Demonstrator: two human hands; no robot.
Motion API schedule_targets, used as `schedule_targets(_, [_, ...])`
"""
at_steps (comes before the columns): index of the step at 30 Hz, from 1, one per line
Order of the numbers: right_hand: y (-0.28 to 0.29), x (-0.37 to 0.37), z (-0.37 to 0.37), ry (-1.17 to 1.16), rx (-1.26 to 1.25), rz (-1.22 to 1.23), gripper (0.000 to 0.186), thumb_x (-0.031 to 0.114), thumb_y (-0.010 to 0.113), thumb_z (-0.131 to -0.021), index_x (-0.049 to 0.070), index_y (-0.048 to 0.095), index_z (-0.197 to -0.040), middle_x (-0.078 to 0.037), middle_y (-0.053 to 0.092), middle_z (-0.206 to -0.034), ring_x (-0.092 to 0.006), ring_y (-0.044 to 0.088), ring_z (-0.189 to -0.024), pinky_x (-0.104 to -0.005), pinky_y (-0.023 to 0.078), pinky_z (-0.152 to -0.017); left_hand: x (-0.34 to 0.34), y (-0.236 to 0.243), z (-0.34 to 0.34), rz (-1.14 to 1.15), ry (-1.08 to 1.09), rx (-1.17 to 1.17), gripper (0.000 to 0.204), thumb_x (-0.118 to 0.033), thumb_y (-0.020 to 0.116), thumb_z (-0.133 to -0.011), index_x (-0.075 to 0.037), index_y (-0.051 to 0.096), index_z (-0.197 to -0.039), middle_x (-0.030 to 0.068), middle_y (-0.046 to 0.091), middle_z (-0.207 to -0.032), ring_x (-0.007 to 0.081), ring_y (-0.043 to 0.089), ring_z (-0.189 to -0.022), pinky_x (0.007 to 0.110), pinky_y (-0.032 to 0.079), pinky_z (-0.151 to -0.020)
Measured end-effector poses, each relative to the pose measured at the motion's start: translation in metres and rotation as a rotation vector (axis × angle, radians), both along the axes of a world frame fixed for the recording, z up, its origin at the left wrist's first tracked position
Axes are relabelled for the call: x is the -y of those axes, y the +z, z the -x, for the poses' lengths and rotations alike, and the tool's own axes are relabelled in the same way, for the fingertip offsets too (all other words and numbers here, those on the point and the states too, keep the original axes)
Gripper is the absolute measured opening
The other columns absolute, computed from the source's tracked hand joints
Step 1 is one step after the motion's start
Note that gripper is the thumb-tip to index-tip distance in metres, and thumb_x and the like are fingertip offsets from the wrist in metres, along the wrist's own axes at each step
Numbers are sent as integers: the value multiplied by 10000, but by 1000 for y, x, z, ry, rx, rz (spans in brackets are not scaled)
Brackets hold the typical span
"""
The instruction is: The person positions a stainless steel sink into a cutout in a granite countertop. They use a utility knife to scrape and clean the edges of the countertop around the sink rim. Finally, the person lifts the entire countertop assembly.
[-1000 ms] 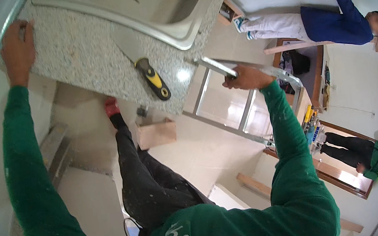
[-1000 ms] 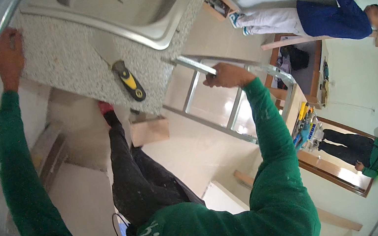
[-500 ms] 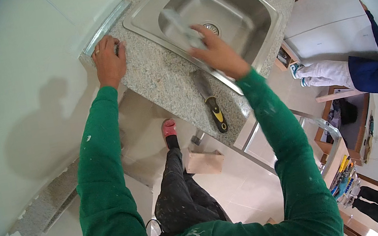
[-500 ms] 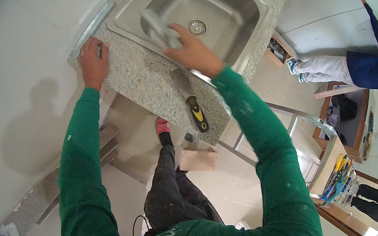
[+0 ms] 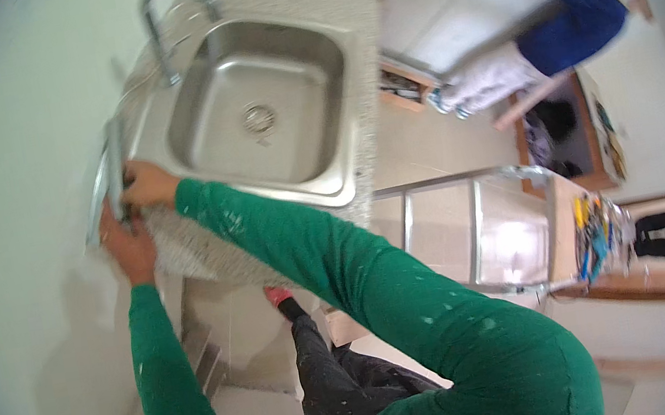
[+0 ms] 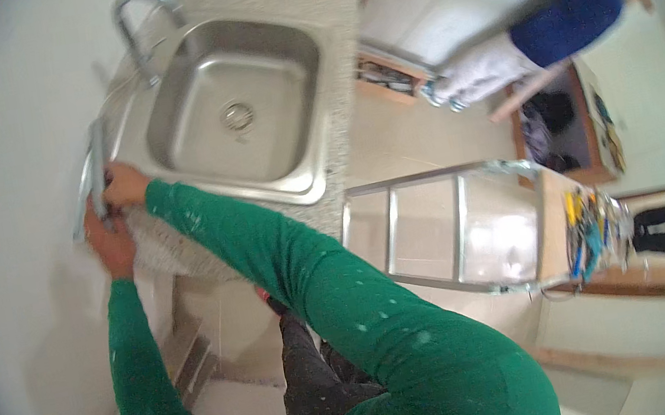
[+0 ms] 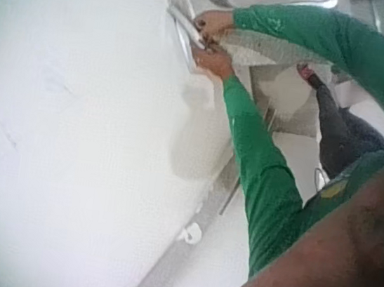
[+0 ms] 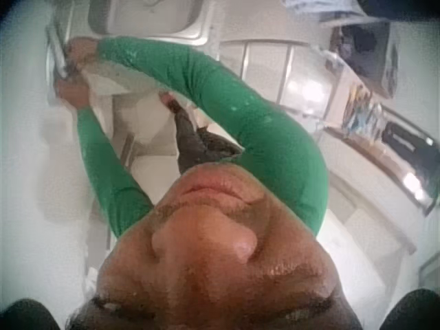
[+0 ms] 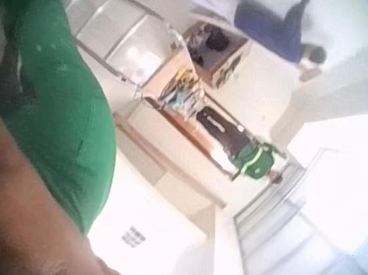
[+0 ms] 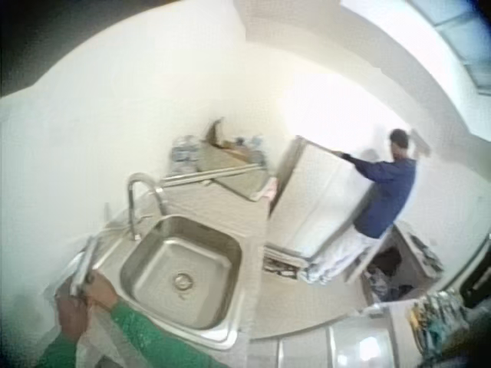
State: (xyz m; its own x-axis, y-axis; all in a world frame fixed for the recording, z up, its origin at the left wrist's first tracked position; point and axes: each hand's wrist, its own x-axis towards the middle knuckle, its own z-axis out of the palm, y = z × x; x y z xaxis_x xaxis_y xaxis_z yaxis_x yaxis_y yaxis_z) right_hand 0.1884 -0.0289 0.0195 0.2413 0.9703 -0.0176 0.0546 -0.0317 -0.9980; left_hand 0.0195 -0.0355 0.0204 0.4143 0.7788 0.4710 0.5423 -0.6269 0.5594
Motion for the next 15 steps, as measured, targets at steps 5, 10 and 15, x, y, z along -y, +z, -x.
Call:
schedule_targets(5, [49,83,-60,12,328,-115,463,170,769,-874,-28,696,-1286,-196,759,-1117,-276,744,-979,-368,578,-921,0,11,17,-57,86,-226,463,-244,617,-1047,-23,563,-1449,206,601,-1427,411,516,-1356,538,393,-1133])
schedule_targets(10, [73,211,-190,-501,423,-1,373,148,706,-906,36,719,-1262,-177,756,-1185,-354,732,-1091,-412,569,-968,0,4,6,-42,52,-193,430,-236,616,-1045,-20,587,-1415,202,610,-1408,403,532,-1329,535,402,-1120])
schedule_targets(15, [51,284,-264,-855,833,532,673,350,690,-940,130,488,-1544,-264,447,-1561,-462,464,-1418,-587,397,-1163,-10,-1,16,-114,32,-113,410,-189,668,-1017,30,615,-1360,228,648,-1331,421,586,-1246,513,454,-1074])
